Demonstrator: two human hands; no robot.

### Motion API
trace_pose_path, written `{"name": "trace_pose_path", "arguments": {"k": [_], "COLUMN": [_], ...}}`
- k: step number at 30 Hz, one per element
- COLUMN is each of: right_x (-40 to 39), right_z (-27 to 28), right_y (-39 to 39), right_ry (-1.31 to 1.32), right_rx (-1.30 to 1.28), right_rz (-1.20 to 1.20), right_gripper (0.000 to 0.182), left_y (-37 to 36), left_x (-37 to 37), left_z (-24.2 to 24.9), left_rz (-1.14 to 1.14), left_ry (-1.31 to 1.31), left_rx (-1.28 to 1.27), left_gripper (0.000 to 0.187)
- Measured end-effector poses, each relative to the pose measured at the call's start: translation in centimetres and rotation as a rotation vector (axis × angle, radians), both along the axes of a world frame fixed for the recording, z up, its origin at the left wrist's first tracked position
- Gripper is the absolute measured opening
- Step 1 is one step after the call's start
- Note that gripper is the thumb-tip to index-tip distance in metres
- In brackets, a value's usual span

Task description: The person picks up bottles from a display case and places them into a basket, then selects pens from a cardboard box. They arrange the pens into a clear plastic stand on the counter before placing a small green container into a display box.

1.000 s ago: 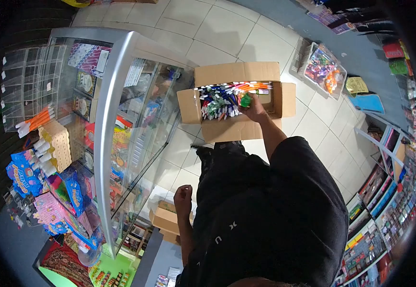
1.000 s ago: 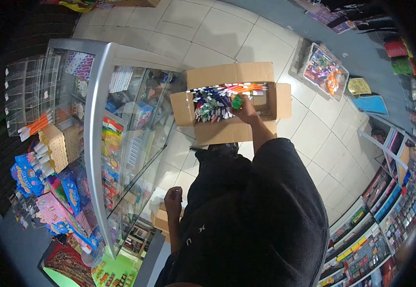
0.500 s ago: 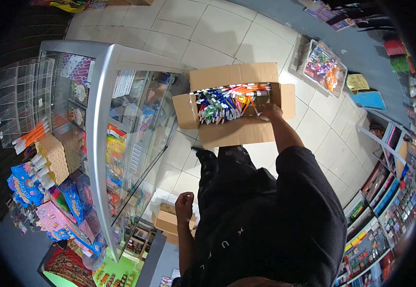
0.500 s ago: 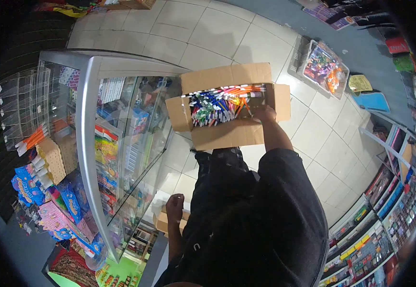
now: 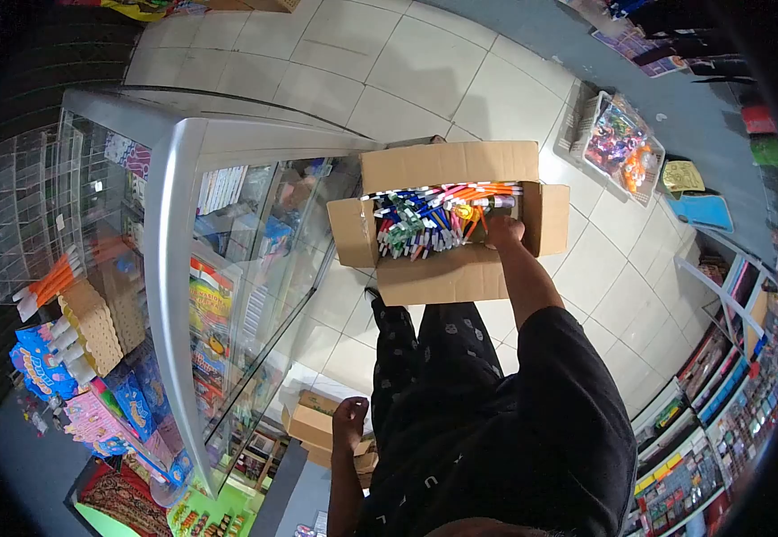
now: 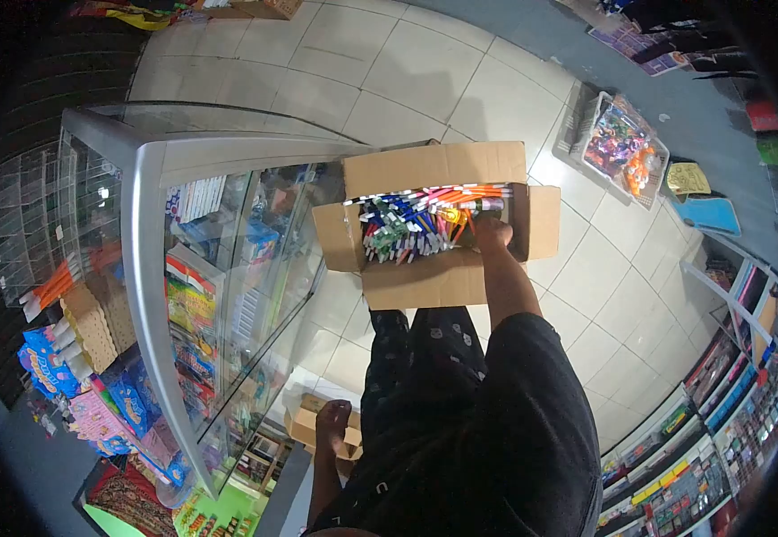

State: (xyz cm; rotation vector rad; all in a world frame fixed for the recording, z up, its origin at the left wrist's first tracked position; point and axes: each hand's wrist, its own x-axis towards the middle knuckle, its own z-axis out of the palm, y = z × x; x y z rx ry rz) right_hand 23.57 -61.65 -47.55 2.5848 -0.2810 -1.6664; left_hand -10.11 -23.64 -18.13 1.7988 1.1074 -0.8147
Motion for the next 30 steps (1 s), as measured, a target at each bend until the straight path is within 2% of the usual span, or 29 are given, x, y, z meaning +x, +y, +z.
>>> {"name": "trace_pose_path", "arguments": {"k": [5,8,11,15,16,17,18,19,20,22,25,26,27,28,30], "right_x": [-0.4,-1.3,-0.9,-0.1,0.1,0.4,1.1,1.7,2.2,1.7,1.4,1.3,1.1,1.7,3.4], "right_z": [0.2,-1.2,-1.6,0.4,-0.5,-0.6,1.2,2.9,3.9,0.8,-2.6,-3.3,-4.9,-3.1,5.2], "right_y": [0.4,0.3,0.9,1.9,1.8,1.8,2.1,2.4,2.5,1.5,0.8,0.7,0.3,0.8,3.0], "right_ry": [-0.103,-0.176,-0.106,-0.019,0.006,0.062,0.119,0.177,0.236,0.277,0.312,0.315,0.304,0.340,0.411], "right_rx": [0.011,0.017,0.004,0.002,-0.008,-0.004,0.000,0.002,0.033,0.030,-0.022,-0.040,-0.066,-0.059,-0.044], "right_rz": [0.128,0.200,0.224,0.276,0.125,0.139,0.152,0.165,0.125,0.061,-0.056,-0.079,-0.168,-0.087,0.072], "right_gripper": [0.025,0.022,0.022,0.024,0.036,0.041,0.045,0.050,0.061,0.064,0.064,0.064,0.063,0.061,0.058], "left_y": [-0.7,-0.1,-0.1,0.7,0.6,0.6,0.7,0.7,0.8,1.3,0.6,1.2,1.2,1.0,1.0], "left_x": [1.6,0.5,1.4,1.1,1.4,1.5,0.9,0.8,0.8,-0.9,1.2,-0.7,-0.5,-0.1,-0.1], "left_z": [0.9,-0.2,0.3,0.3,0.8,1.0,0.7,0.8,0.8,-0.4,1.5,0.0,0.1,0.6,0.7], "left_rz": [0.079,-0.087,0.013,-0.067,-0.089,-0.111,0.001,-0.007,-0.016,-0.036,-0.115,-0.012,-0.002,0.009,0.027], "left_ry": [0.025,0.030,0.047,0.011,-0.015,-0.041,-0.038,-0.026,-0.015,-0.033,-0.057,0.009,0.015,0.021,0.019], "left_rx": [-0.062,0.025,-0.004,0.040,0.058,0.075,0.032,0.035,0.036,0.042,0.069,0.033,0.023,0.014,-0.001], "left_gripper": [0.021,0.020,0.021,0.024,0.024,0.024,0.024,0.024,0.024,0.022,0.022,0.023,0.023,0.023,0.022]}}
